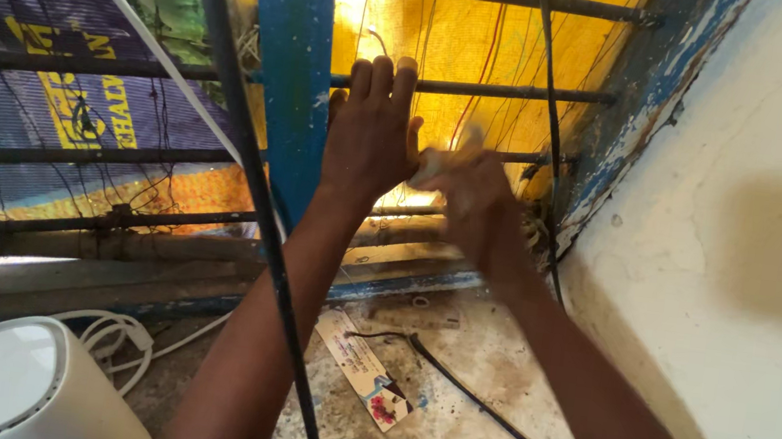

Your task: The person scrubs a white wall section adjacent to a blue metal window frame using a small abrasive pad held in the right hand. The left hand holds the window frame for stability while the right hand moves the pad in repetitive circular and vertical motions to clean the surface.

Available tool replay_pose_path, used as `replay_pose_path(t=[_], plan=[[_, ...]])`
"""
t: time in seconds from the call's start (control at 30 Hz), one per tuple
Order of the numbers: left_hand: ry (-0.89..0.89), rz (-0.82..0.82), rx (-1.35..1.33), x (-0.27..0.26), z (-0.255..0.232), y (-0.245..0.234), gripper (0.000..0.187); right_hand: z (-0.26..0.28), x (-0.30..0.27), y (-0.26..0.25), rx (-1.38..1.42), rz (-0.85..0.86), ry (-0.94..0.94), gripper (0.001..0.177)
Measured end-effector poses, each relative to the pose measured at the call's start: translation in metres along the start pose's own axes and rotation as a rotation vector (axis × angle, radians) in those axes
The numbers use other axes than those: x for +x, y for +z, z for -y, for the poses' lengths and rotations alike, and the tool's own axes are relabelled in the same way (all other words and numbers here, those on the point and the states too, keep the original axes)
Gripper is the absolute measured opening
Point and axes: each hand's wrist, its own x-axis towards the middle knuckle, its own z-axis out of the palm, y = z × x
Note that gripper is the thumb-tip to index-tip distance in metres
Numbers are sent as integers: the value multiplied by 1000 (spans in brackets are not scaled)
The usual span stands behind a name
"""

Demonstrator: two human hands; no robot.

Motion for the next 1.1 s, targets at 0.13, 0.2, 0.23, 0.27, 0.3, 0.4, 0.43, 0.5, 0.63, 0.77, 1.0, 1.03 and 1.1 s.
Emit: replay_pose_path(t=[0.13,0.2,0.23,0.27,0.3,0.4,0.43,0.5,0.63,0.77,1.0,1.03,1.1], plan=[[3,4,30,-1,-2,2,63,-28,24,-22,112,-229,205,18],[1,5,15,-1,-1,2,63,-26,11,-2,419,20,573,11],[-1,6,8,-2,-2,2,63,-24,-3,5,103,48,364,15],[0,12,3,-3,-2,2,63,-19,-20,11,-209,78,150,23],[-1,12,2,-3,-1,2,64,-9,-35,17,-196,97,162,28],[3,-7,14,-3,0,4,65,-5,-46,12,-125,346,325,41],[9,-14,21,-3,1,5,66,-5,-44,7,-94,458,406,43],[11,-22,14,-3,3,8,65,-24,-26,-7,-17,303,358,23],[11,-12,20,-4,3,11,66,-39,-14,-19,40,-122,308,46],[21,-35,35,-4,3,12,66,-1,-58,28,-208,192,105,34],[27,-32,55,-4,2,14,67,2,-82,38,-111,307,175,24],[23,-24,59,-4,3,13,67,-7,-78,36,-92,223,197,27],[19,-32,52,-4,2,12,66,-21,-77,34,-56,55,241,33]])
